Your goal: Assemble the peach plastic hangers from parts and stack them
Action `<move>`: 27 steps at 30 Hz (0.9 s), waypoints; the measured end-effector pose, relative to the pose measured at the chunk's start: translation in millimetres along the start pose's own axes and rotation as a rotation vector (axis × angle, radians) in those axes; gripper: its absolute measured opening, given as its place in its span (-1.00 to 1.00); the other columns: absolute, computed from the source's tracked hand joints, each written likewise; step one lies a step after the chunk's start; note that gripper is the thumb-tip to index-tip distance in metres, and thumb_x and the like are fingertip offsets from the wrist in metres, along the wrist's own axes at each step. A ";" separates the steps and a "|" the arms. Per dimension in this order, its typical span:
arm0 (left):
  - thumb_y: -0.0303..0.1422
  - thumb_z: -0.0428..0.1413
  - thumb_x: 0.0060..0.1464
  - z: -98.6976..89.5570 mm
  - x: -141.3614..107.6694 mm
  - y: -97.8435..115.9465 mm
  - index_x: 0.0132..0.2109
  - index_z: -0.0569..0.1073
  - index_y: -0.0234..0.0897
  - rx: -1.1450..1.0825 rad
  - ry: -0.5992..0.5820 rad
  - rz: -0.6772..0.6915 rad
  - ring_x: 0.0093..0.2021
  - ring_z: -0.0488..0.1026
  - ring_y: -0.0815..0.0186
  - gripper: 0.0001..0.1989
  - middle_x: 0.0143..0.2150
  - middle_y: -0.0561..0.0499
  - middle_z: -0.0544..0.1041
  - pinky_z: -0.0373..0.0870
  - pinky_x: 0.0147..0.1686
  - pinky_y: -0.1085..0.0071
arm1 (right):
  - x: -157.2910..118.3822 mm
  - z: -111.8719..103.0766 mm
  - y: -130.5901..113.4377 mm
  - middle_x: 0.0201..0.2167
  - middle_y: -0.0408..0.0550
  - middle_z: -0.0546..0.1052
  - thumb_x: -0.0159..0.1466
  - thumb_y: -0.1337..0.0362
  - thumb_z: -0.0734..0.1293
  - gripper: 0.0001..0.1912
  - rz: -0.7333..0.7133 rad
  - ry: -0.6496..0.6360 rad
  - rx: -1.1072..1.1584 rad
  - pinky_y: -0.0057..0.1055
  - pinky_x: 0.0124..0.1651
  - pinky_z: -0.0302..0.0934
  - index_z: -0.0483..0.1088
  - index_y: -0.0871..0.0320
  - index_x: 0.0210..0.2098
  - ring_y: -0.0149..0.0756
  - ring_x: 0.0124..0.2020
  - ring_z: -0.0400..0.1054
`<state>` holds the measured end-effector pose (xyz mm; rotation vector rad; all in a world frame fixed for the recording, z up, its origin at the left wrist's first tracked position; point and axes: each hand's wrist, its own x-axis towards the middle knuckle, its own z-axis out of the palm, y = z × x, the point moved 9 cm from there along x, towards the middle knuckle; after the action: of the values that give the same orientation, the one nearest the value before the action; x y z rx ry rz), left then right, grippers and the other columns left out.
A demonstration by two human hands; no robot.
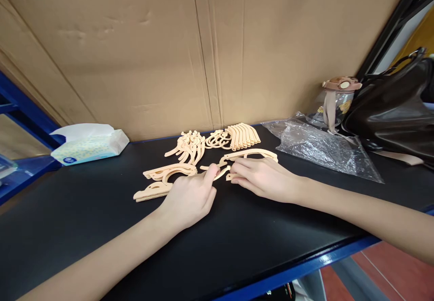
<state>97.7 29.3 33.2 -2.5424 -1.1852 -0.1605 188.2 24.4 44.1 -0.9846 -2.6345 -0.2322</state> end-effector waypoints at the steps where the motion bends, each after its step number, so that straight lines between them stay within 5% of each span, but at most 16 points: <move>1: -0.52 -0.17 0.08 0.6 -0.1 -0.4 -0.06 0.20 -0.31 -0.002 -0.010 0.001 -0.54 0.48 0.23 -0.75 -0.47 0.04 0.52 0.15 -0.62 0.43 | 0.1 0.0 0.1 -0.27 -0.05 0.45 0.41 0.24 0.09 -0.78 -0.001 0.010 -0.004 -0.45 -0.42 0.03 0.29 0.20 -0.27 -0.37 -0.37 0.34; 7: -0.49 -0.17 0.06 3.2 1.1 -3.3 -0.16 0.24 -0.28 -0.029 -0.058 -0.043 -0.54 0.47 0.22 -0.81 -0.46 0.05 0.52 0.15 -0.61 0.42 | 0.2 2.2 4.7 -0.37 -0.11 0.49 0.41 0.22 0.09 -0.77 0.027 0.019 0.020 -0.44 -0.45 -0.03 0.27 0.18 -0.28 -0.38 -0.43 0.35; 13: -0.17 -0.17 0.27 4.1 1.5 -5.3 -0.24 0.30 -0.29 -0.070 -0.039 -0.083 -0.53 0.47 0.20 -0.70 -0.48 0.01 0.52 0.13 -0.61 0.42 | 0.0 -0.3 3.0 -0.36 -0.10 0.47 0.38 0.26 0.12 -0.82 0.021 -0.008 0.102 -0.44 -0.41 0.03 0.25 0.17 -0.31 -0.38 -0.42 0.32; 27: -0.36 -0.30 0.31 1.8 1.2 2.2 -0.36 0.27 -0.25 -0.193 0.004 0.023 -0.59 0.36 0.30 -0.66 -0.56 0.08 0.40 0.14 -0.57 0.41 | -0.7 -2.1 -2.6 -0.31 -0.08 0.45 0.38 0.27 0.11 -0.87 -0.049 0.004 0.177 -0.41 -0.30 0.14 0.24 0.17 -0.22 -0.36 -0.35 0.32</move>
<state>100.1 29.4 31.2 -2.7181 -1.1913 -0.2875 187.5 21.4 45.7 -0.8617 -2.6238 -0.0118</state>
